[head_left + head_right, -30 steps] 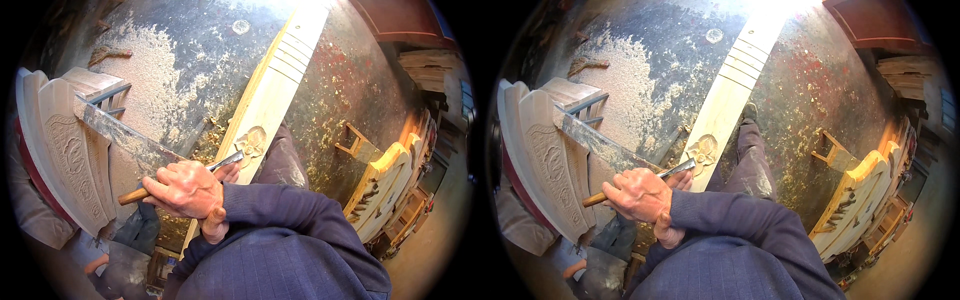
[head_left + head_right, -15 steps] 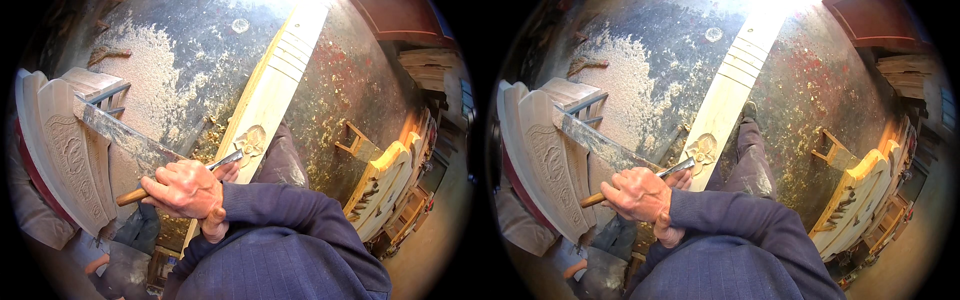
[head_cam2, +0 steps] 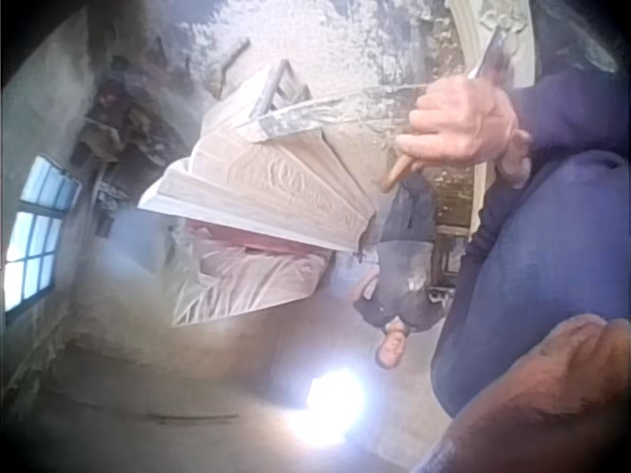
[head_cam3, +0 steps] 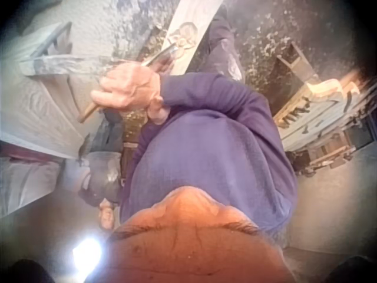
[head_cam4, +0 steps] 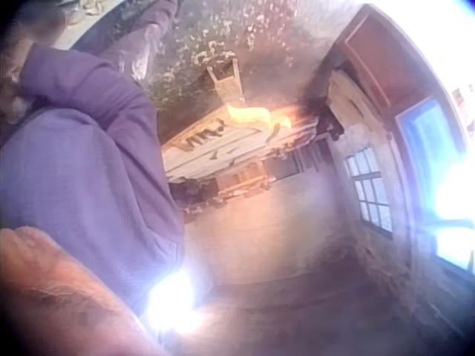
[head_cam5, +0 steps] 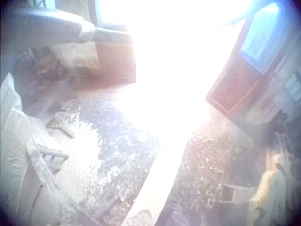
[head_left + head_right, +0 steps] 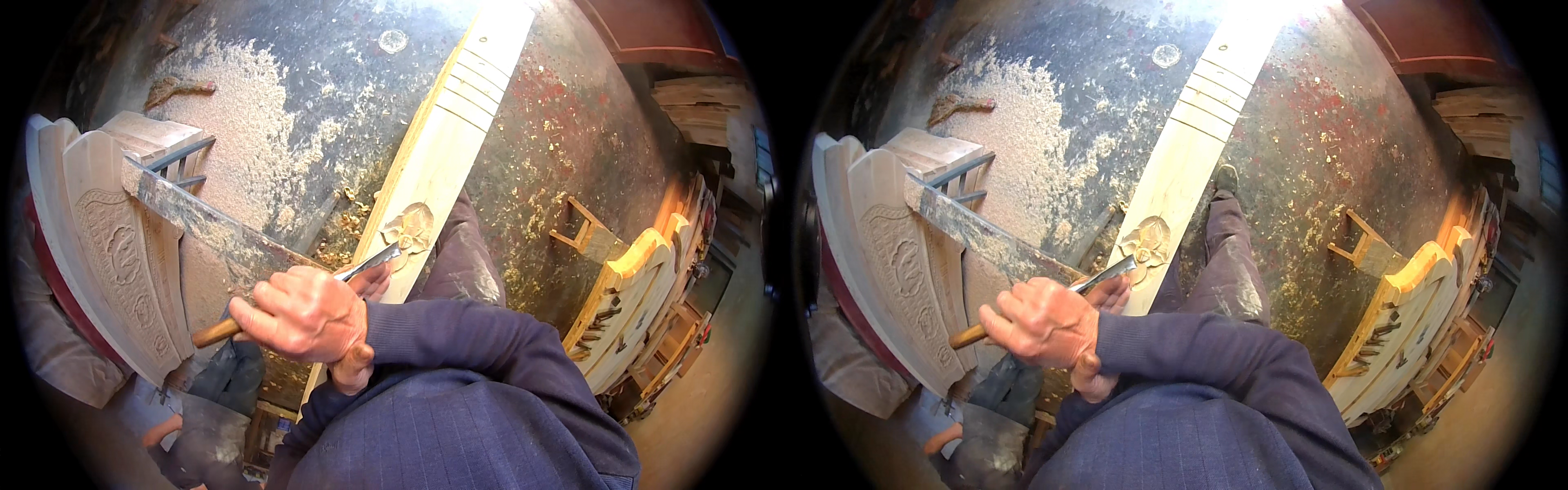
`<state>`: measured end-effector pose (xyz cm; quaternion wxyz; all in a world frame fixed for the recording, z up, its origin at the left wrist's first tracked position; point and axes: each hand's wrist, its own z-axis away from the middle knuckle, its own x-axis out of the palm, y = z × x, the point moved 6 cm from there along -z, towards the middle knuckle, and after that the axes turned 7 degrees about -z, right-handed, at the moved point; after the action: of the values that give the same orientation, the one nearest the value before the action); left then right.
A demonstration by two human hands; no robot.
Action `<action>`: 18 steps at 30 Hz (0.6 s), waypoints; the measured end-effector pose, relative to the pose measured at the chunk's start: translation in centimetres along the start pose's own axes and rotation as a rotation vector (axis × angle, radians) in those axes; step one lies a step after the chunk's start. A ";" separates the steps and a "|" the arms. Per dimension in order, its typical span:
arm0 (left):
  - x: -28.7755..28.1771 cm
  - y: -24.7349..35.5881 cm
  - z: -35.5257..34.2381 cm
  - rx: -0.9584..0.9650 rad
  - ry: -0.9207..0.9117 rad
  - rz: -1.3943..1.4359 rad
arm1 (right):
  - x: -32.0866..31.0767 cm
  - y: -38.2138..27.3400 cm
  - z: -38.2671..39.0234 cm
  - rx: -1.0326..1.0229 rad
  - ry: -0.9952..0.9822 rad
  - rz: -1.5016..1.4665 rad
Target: The person carves a decorative floral design into a wooden plank using a chisel by hand.
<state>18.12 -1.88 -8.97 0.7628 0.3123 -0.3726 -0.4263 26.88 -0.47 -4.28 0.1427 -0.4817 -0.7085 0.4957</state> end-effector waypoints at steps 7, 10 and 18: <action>0.2 0.3 -0.3 0.034 0.042 0.004 | -0.2 0.4 -0.2 0.033 -0.046 -0.046; 0.1 0.0 -0.2 0.036 0.059 0.003 | -0.4 0.5 -0.3 0.046 -0.029 -0.056; -0.4 -0.2 0.0 0.046 0.066 0.018 | -0.6 0.5 -0.4 0.046 0.026 -0.064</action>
<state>17.87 -1.68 -9.26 0.7712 0.3402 -0.3598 -0.4002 27.70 -0.67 -4.30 0.1786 -0.4618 -0.7100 0.5007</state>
